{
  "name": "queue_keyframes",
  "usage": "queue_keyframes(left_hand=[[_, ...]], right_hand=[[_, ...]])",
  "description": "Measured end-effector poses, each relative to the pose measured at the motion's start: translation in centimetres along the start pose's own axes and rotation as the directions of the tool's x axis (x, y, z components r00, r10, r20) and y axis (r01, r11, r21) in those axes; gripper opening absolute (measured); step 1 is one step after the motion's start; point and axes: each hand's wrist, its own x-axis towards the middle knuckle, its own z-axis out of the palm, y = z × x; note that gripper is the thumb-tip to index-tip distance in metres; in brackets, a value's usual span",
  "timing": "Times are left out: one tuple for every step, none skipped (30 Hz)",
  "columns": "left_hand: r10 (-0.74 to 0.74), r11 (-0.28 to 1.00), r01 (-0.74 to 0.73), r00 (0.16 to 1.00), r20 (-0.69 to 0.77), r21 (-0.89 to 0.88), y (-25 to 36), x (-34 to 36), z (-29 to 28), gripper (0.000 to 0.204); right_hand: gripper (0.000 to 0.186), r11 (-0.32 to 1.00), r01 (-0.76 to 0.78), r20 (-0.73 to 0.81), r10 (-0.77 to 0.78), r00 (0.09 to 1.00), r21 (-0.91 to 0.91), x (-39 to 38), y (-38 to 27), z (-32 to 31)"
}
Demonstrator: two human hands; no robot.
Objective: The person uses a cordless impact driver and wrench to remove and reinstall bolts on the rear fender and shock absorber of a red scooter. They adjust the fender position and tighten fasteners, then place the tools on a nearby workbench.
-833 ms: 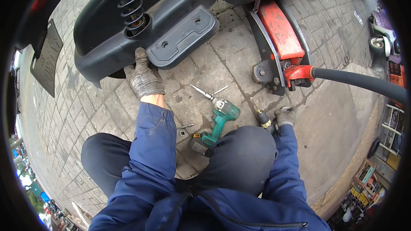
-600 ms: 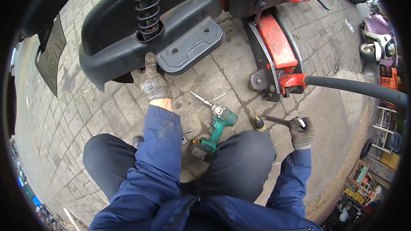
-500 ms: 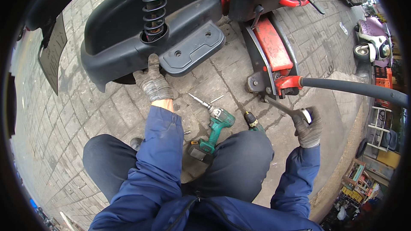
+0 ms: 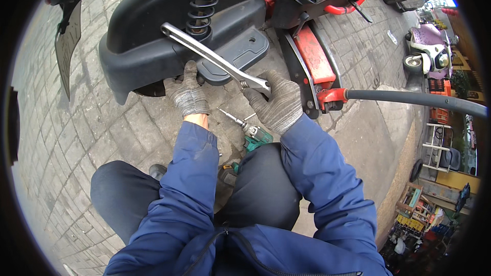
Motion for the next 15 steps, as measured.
queue_keyframes(left_hand=[[0.006, 1.000, -0.006, 1.000, 0.006, -0.016, 0.1, 0.0, -0.1, 0.056], [0.006, 1.000, -0.006, 1.000, 0.017, -0.024, 0.2, -0.2, -0.1, 0.056], [0.033, 0.999, -0.032, 0.999, 0.038, -0.040, 0.1, -0.2, -0.1, 0.056], [0.030, 0.999, -0.029, 0.999, 0.034, -0.037, 0.0, -0.2, -0.1, 0.054], [0.060, 0.998, -0.060, 0.998, 0.022, -0.029, -0.3, -0.2, 0.1, 0.052], [0.103, 0.994, -0.103, 0.995, 0.000, -0.025, -0.6, 0.0, 0.4, 0.049], [0.143, 0.990, -0.143, 0.989, -0.027, -0.017, -0.9, 0.1, 0.5, 0.047], [0.123, 0.991, -0.124, 0.992, -0.024, -0.049, -1.1, 0.2, 0.6, 0.047], [0.101, 0.992, -0.102, 0.995, -0.019, -0.074, -1.2, 0.1, 0.5, 0.046], [0.080, 0.992, -0.081, 0.997, -0.010, -0.098, -1.3, 0.1, 0.5, 0.046], [0.039, 0.995, -0.039, 0.999, 0.003, -0.088, -1.3, 0.1, 0.4, 0.045], [-0.002, 0.997, 0.003, 1.000, 0.014, -0.079, -1.2, 0.0, 0.3, 0.044], [-0.020, 0.998, 0.021, 1.000, 0.012, -0.063, -1.1, -0.2, 0.2, 0.042], [-0.023, 0.993, 0.026, 0.999, 0.032, -0.112, -1.1, -0.4, 0.2, 0.041], [0.007, 0.987, -0.002, 0.999, 0.032, -0.163, -1.0, -0.3, 0.4, 0.040]], right_hand=[[0.028, 0.993, 0.115, -0.021, -0.115, 0.993, -0.031, 0.3, 0.1, 0.6], [0.028, 0.972, 0.226, -0.042, -0.229, 0.972, -0.066, 0.3, -0.1, 0.8], [0.028, 0.962, 0.265, -0.024, -0.267, 0.963, -0.069, 0.5, -0.4, 1.0], [0.027, 0.974, 0.226, -0.008, -0.226, 0.974, -0.026, 0.2, -0.9, 0.7], [0.026, 0.983, 0.185, 0.008, -0.185, 0.983, 0.016, -0.1, -1.5, 0.4], [0.025, 0.992, 0.069, 0.037, -0.073, 0.997, 0.103, -0.7, -2.0, -0.3], [0.024, 0.986, 0.019, 0.027, -0.024, 0.999, 0.163, -1.3, -2.5, -0.7], [0.023, 0.977, 0.099, -0.040, -0.094, 0.995, 0.188, -1.8, -2.8, -1.0], [0.022, 0.965, 0.192, -0.103, -0.176, 0.979, 0.180, -1.9, -2.9, -1.0], [0.021, 0.962, 0.248, -0.120, -0.234, 0.965, 0.117, -2.1, -2.9, -1.1], [0.021, 0.965, 0.260, -0.065, -0.261, 0.963, -0.029, -1.9, -2.6, -0.9], [0.021, 0.944, 0.281, -0.010, -0.287, 0.958, -0.173, -1.8, -2.3, -0.8], [0.024, 0.902, 0.302, 0.109, -0.282, 0.953, -0.309, -1.2, -1.8, -0.2], [0.026, 0.890, 0.313, 0.176, -0.268, 0.947, -0.330, -1.0, -1.4, 0.4], [0.029, 0.891, 0.333, 0.170, -0.293, 0.941, -0.308, -0.9, -1.1, 0.5]])
